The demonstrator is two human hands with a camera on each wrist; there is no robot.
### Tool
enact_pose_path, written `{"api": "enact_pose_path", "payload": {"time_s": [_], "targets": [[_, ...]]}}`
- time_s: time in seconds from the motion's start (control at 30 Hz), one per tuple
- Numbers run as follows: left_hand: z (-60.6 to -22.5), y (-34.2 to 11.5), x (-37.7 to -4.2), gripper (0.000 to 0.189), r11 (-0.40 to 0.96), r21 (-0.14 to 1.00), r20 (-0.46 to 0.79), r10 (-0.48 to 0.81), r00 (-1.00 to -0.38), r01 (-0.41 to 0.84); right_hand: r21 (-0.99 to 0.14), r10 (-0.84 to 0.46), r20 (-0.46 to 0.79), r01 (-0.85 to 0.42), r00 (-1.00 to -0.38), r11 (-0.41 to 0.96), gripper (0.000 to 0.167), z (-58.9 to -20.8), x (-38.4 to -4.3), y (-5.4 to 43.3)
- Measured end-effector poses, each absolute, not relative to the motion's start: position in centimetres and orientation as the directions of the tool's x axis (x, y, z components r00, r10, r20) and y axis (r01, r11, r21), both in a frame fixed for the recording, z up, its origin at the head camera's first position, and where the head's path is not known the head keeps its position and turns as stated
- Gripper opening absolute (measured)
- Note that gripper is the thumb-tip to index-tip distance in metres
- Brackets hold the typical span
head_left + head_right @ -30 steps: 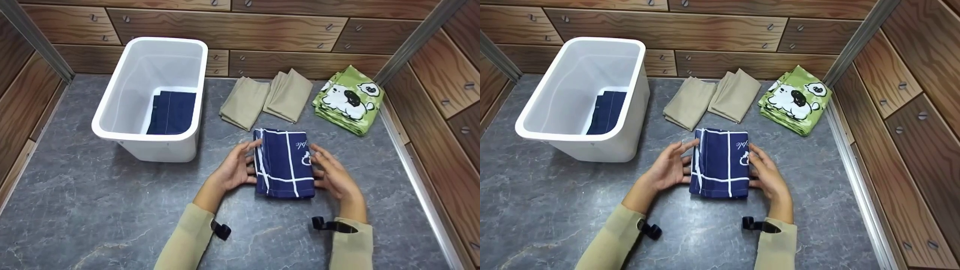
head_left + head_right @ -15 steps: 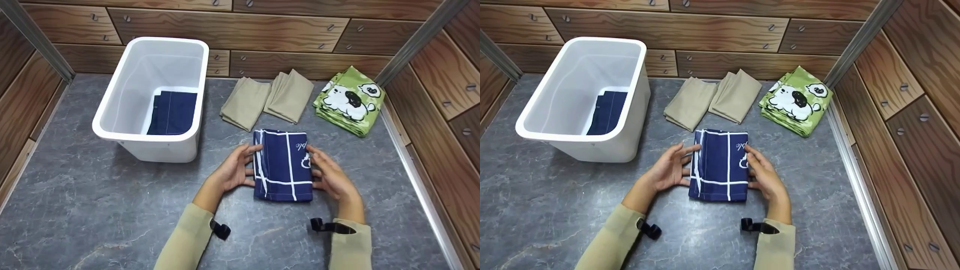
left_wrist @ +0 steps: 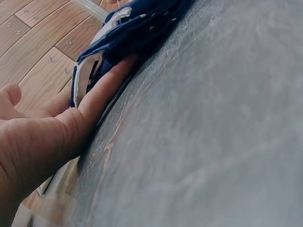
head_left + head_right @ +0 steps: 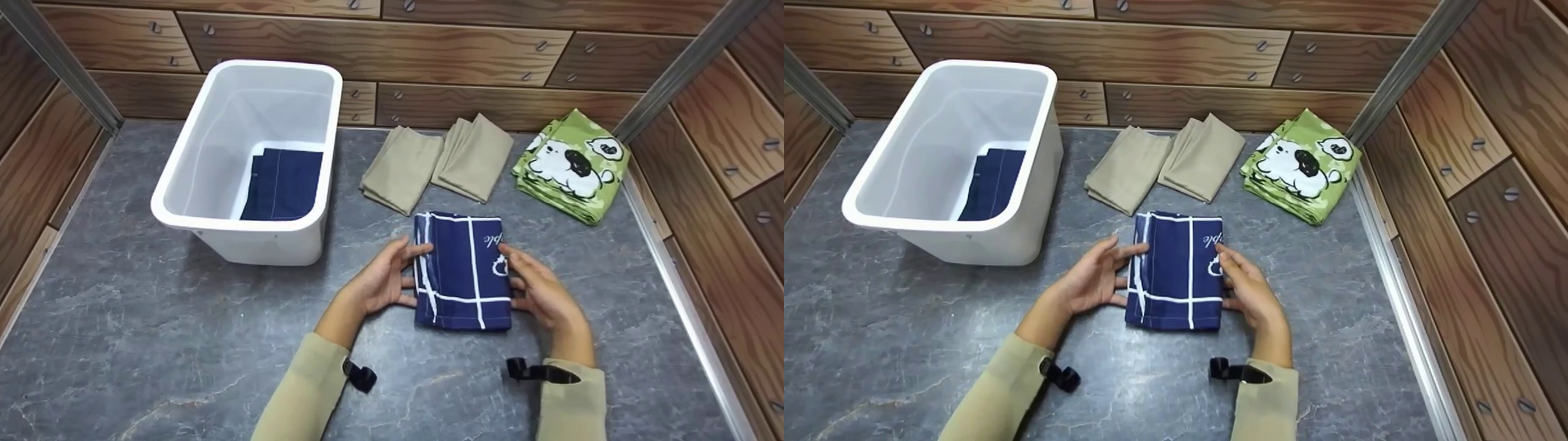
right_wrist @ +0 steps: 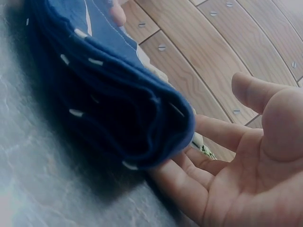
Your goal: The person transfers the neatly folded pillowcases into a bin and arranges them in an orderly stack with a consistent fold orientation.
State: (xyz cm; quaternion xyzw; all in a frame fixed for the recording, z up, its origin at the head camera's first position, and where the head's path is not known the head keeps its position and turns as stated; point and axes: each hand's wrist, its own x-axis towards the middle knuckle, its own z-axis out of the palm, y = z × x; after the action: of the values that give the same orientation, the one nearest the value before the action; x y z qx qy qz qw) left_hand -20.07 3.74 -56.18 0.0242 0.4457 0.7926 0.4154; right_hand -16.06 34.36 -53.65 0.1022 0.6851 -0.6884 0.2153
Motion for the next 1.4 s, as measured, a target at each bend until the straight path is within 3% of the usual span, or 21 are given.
{"api": "enact_pose_path", "payload": {"time_s": [0.43, 0.8, 1.17, 1.4], "targets": [[-56.18, 3.81, -19.96, 0.064, -0.268, 0.731, -0.315, 0.683, -0.659, -0.627, -0.902, -0.142, -0.431, 0.432, -0.891, 0.025, 0.063, -53.81, -16.18, 33.99], [-55.84, 4.15, -19.59, 0.066, -0.21, 0.76, -0.345, 0.671, -0.656, -0.615, -0.92, -0.142, -0.392, 0.391, -0.909, 0.034, 0.073, -54.3, -16.18, 33.99], [-56.09, 4.28, -19.51, 0.053, -0.204, 0.777, -0.342, 0.658, -0.671, -0.595, -0.921, -0.145, -0.39, 0.386, -0.909, 0.053, 0.082, -54.43, -15.96, 34.16], [-56.24, 4.34, -19.51, 0.055, -0.198, 0.789, -0.335, 0.656, -0.677, -0.582, -0.924, -0.151, -0.383, 0.38, -0.911, 0.051, 0.082, -54.48, -15.99, 34.2]]}}
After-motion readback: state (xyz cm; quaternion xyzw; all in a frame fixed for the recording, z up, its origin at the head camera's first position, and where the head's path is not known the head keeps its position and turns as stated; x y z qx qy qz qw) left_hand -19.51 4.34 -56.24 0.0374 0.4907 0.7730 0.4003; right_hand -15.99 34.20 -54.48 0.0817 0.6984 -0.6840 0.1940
